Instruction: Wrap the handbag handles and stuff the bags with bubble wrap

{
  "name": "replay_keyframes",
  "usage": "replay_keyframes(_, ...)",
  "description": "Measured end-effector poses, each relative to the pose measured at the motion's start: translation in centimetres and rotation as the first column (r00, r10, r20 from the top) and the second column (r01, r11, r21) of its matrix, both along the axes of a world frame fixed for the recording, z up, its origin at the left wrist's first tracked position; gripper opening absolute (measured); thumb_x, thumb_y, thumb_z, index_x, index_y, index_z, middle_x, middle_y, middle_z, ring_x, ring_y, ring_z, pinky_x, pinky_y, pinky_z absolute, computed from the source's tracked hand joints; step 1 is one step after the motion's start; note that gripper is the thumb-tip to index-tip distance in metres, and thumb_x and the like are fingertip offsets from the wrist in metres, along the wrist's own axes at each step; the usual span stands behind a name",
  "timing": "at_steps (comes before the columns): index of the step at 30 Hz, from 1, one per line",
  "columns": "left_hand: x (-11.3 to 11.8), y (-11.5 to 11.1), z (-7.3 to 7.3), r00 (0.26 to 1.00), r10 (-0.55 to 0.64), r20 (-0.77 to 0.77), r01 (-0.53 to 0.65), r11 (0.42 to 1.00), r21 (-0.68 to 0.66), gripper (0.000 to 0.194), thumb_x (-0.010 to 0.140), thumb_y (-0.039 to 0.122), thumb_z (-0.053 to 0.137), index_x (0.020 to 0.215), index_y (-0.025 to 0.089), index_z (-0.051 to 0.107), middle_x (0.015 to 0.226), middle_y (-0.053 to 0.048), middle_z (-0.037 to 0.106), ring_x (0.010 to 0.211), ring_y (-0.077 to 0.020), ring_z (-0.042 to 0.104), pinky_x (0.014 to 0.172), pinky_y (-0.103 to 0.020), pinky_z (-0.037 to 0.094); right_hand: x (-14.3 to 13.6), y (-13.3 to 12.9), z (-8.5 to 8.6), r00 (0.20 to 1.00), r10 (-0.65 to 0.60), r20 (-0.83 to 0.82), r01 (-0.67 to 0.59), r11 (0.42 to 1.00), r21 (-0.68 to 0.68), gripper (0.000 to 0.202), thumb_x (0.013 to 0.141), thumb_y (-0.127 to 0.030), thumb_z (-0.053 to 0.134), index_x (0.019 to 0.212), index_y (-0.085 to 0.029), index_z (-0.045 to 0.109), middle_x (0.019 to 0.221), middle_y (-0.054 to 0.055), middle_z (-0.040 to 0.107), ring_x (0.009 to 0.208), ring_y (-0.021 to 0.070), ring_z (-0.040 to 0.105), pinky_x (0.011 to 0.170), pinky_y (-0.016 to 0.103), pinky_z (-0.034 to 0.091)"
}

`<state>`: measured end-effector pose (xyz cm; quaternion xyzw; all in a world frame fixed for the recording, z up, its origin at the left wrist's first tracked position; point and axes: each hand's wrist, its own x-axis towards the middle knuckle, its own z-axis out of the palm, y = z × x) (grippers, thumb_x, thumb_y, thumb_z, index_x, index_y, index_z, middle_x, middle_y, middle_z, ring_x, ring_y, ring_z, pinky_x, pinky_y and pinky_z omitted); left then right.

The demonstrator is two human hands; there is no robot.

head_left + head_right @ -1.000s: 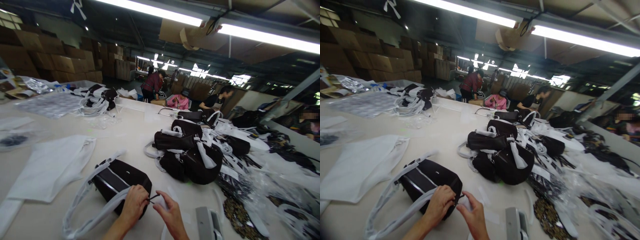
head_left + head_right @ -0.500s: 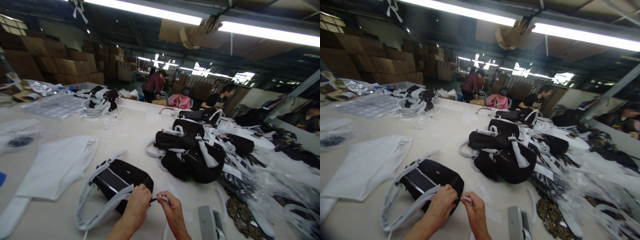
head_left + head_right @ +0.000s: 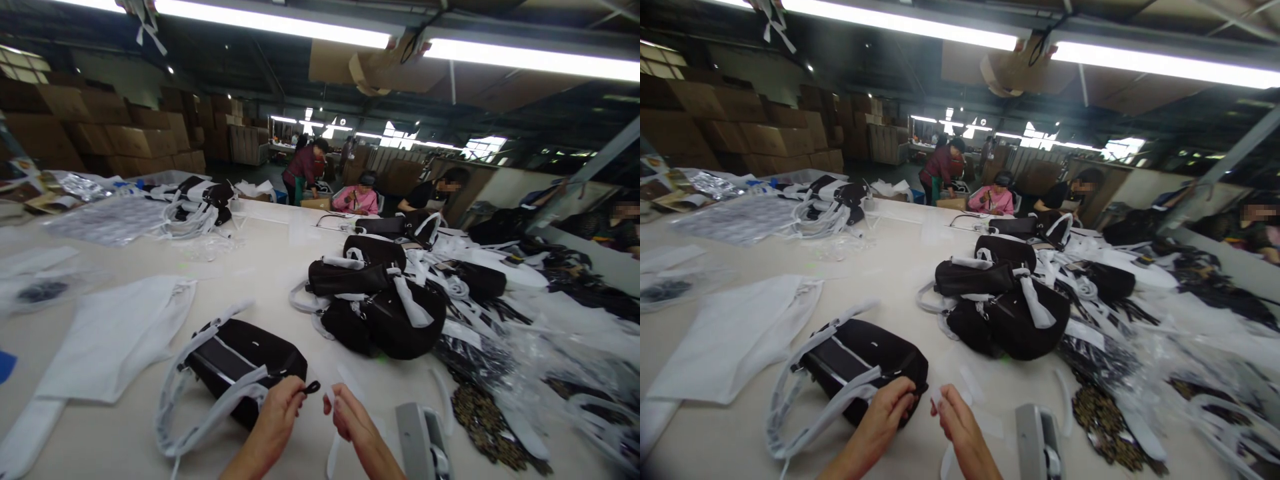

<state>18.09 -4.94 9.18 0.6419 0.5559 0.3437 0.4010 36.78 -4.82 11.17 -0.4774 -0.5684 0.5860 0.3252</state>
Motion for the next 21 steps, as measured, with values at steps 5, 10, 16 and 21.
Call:
replay_keyframes(5,-0.3,-0.1,-0.1,0.999,-0.003,0.04,0.003,1.0,0.012,0.022,0.09,0.025,0.044,0.082,0.02,0.064,0.077,-0.003,0.059,0.072,-0.0172,0.057,0.065,-0.025,0.046,1.8,-0.1,0.4,0.99,-0.027,0.137,0.015,0.996,0.093,0.043,0.086,-0.06,0.055,0.072,-0.02,0.061,0.067,-0.002,0.056,0.066,0.0157,0.051,0.062,0.025,0.042)
replay_keyframes(10,-0.5,-0.2,0.0,0.996,-0.008,0.089,0.004,0.999,0.039,0.023,0.089,0.026,0.049,0.084,0.02,0.071,0.079,-0.005,0.064,0.076,-0.0192,0.059,0.075,-0.029,0.044,2.7,-0.1,0.1,0.951,-0.124,0.283,0.023,0.941,0.337,0.036,0.09,-0.052,0.057,0.07,-0.023,0.068,0.072,0.001,0.066,0.072,0.0196,0.059,0.069,0.028,0.044)
replay_keyframes(16,-0.6,-0.4,0.0,0.995,-0.036,0.097,0.031,0.998,0.047,0.023,0.09,0.025,0.051,0.083,0.02,0.072,0.079,-0.005,0.065,0.078,-0.0194,0.061,0.073,-0.028,0.042,3.4,-0.2,-0.8,0.884,-0.296,0.362,-0.02,0.75,0.662,0.027,0.092,-0.043,0.059,0.074,-0.025,0.066,0.075,0.003,0.069,0.073,0.0217,0.063,0.07,0.032,0.044)
replay_keyframes(21,-0.6,-0.3,0.1,0.997,-0.046,0.063,0.044,0.998,0.036,0.022,0.089,0.023,0.051,0.082,0.019,0.072,0.078,-0.004,0.066,0.078,-0.019,0.061,0.073,-0.028,0.042,3.2,-0.3,-1.3,0.837,-0.324,0.441,-0.137,0.656,0.742,0.015,0.093,-0.032,0.06,0.082,-0.026,0.067,0.076,0.002,0.07,0.073,0.0209,0.064,0.07,0.033,0.043)
